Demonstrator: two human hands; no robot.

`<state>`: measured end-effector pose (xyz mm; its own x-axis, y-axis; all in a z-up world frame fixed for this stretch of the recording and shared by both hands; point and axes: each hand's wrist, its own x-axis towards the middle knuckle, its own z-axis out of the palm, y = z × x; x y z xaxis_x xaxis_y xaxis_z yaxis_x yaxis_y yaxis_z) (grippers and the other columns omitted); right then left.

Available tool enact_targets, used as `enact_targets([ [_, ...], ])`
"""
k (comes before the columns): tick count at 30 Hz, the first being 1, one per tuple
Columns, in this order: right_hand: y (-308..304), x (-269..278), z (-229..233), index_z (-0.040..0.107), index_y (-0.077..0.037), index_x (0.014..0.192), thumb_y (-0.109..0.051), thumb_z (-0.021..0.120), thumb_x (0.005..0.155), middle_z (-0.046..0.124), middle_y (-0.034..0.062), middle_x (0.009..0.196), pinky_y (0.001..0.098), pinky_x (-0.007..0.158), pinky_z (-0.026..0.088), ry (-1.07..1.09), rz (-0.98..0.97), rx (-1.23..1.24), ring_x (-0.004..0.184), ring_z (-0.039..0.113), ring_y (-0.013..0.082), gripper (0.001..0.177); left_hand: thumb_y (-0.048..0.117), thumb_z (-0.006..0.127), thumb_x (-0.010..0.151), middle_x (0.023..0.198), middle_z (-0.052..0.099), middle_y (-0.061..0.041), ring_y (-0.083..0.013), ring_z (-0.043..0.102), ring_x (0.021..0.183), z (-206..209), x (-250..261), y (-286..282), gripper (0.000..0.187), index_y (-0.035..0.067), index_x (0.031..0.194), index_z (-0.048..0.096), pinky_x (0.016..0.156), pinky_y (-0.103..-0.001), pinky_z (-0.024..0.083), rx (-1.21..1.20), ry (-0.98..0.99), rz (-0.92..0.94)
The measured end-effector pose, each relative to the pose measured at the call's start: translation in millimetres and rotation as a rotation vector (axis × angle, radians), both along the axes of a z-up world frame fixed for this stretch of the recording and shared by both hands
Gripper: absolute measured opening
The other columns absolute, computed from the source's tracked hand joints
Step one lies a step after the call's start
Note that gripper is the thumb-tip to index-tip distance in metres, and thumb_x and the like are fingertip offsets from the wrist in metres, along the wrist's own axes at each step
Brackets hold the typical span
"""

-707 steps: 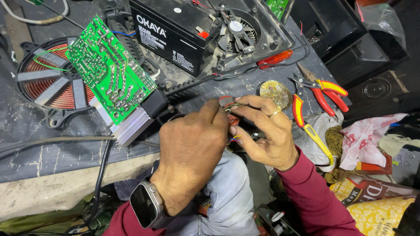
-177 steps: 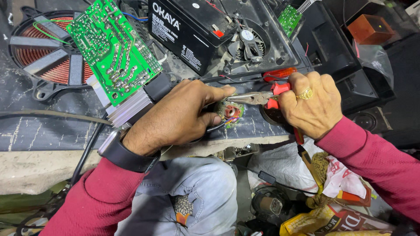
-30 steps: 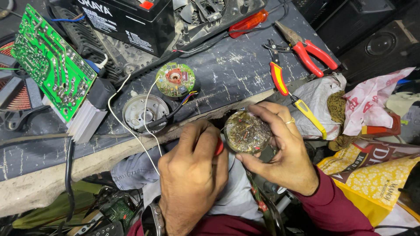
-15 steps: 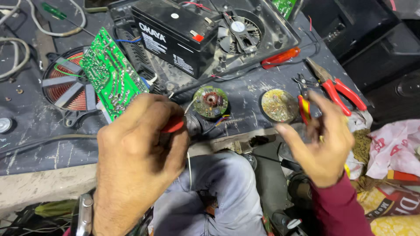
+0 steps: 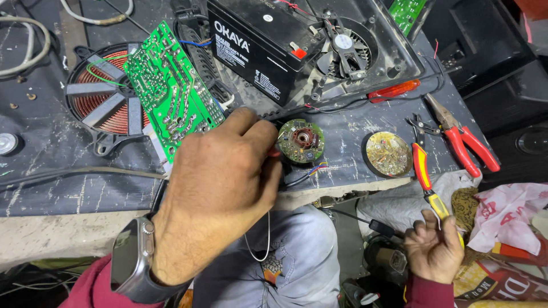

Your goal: The person is repairing a small circular electronic component, likely a motor stator, by soldering wires to its terminals. They use pliers to strip wire insulation and a soldering iron to attach the wires, working on a cluttered workbench.

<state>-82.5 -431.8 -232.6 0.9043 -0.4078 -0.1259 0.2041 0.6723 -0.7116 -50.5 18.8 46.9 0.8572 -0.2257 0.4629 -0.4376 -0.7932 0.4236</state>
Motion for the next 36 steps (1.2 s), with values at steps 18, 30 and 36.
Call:
enact_targets([
  [18,-15.5,-35.0,68.3,0.058,-0.004,0.097,-0.037,0.059,0.112,0.051,0.0051,0.073,0.0302,0.059,0.035,-0.462,-0.639,-0.619,0.059,0.045,0.0160,0.037,0.011,0.071,0.086,0.087,0.063,-0.015,-0.0386,0.064,0.066,1.6,-5.2,0.1,0.011,0.002,0.086,0.065,0.056,-0.047,0.051,0.017,-0.095,-0.010],
  [30,131.8,4.6,137.3,0.055,-0.006,0.097,-0.035,0.061,0.110,0.041,0.0073,0.072,0.0316,0.057,0.025,-0.697,-0.833,-0.943,0.054,0.035,0.0170,0.032,0.007,0.070,0.078,0.090,0.063,-0.019,-0.0399,0.064,0.062,-7.6,4.9,-4.7,0.010,0.001,0.084,0.065,0.053,-0.051,0.050,0.110,-0.132,-0.012],
  [36,175.3,2.3,142.9,0.051,0.005,0.124,-0.033,0.060,0.116,0.042,0.0115,0.078,0.0311,0.058,0.027,-0.676,-0.914,-0.646,0.061,0.037,0.0203,0.040,0.007,0.066,0.082,0.088,0.062,-0.020,-0.0424,0.065,0.080,-10.8,0.9,-1.0,0.011,-0.001,0.088,0.063,0.071,-0.051,0.051,-0.217,0.034,-0.120],
])
